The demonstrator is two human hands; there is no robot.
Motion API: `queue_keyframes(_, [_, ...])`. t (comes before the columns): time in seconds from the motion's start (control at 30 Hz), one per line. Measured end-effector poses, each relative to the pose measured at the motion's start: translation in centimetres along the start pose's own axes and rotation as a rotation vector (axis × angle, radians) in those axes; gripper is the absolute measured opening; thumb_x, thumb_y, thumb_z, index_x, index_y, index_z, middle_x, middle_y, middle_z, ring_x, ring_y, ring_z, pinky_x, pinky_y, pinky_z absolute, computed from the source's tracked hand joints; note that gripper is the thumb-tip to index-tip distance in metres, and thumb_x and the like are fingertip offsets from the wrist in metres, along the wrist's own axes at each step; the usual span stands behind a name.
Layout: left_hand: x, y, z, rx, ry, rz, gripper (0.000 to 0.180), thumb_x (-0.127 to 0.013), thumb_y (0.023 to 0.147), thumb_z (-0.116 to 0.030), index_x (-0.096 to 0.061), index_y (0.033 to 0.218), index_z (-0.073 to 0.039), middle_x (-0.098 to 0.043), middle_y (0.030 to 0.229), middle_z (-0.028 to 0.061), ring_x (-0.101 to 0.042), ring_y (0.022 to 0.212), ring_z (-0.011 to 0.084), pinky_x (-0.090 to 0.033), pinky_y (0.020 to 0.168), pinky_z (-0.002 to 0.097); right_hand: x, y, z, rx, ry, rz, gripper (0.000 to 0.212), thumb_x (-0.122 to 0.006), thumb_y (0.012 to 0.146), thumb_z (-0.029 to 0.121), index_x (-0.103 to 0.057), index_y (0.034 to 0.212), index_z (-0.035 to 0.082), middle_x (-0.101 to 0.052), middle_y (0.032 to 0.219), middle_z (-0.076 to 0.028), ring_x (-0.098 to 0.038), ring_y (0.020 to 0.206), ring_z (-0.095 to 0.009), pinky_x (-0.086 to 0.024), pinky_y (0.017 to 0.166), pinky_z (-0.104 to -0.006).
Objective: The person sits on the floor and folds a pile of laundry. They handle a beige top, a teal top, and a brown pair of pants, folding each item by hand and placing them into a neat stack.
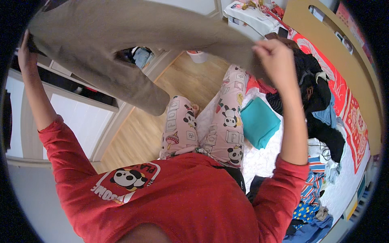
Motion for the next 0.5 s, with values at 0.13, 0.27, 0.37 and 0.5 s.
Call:
queue_keyframes(0.13, [1.4, -3.7, 1.3, 0.113, 0.096, 0.022, 0.031, -0.066, 0.080, -0.017, -0.058, 0.106, -0.001, -0.061, 0.102, 0.0080, -0.058, 0.095, 0.0162, -0.042, 0.084, 0.0266, 5.2, 5.0, 0.4, -0.236, -0.046, -0.021, 0.022, -0.056, 0.084, 0.019, -0.063, 0.099, 0.004, -0.064, 0.070, -0.011, -0.056, 0.049, -0.011, -0.046, 0.051, -0.0278])
queue_keyframes(0.27, [3.2, -4.6, 4.4, 0.259, 0.044, 0.102, 0.027, -0.064, 0.080, -0.014, -0.056, 0.103, -0.002, -0.061, 0.099, 0.0076, -0.058, 0.094, 0.0164, -0.045, 0.079, 0.0258, 6.6, 9.3, 1.3, 0.042, -0.227, -0.204, 0.023, -0.057, 0.084, 0.022, -0.064, 0.098, 0.005, -0.064, 0.072, -0.014, -0.063, 0.062, -0.020, -0.048, 0.061, -0.0308])
queue_keyframes(0.37, [3.0, -4.9, 6.9, 0.257, 0.051, 0.073, 0.030, -0.062, 0.079, -0.009, -0.051, 0.106, 0.000, -0.059, 0.103, 0.0098, -0.057, 0.093, 0.0185, -0.046, 0.079, 0.0301, 6.2, 11.2, 2.5, 0.126, -0.423, -0.316, 0.023, -0.057, 0.083, 0.023, -0.064, 0.096, 0.005, -0.064, 0.074, -0.015, -0.064, 0.067, -0.023, -0.049, 0.063, -0.0327])
queue_keyframes(0.5, [-0.4, -5.8, 14.1, 0.412, -0.139, 0.008, 0.031, -0.061, 0.076, -0.002, -0.051, 0.104, 0.000, -0.058, 0.100, 0.0090, -0.056, 0.092, 0.0189, -0.044, 0.083, 0.0314, 1.7, 14.0, -2.4, -0.312, 0.002, -0.187, 0.023, -0.052, 0.086, 0.017, -0.061, 0.098, 0.000, -0.063, 0.070, -0.014, -0.062, 0.054, -0.018, -0.050, 0.052, -0.0297])
Point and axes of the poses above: each hand's wrist, its own y-axis towards the middle knuckle, its own x-axis out of the back of the hand, z = x × y, the point moved 5 cm from there along y, towards the middle knuckle
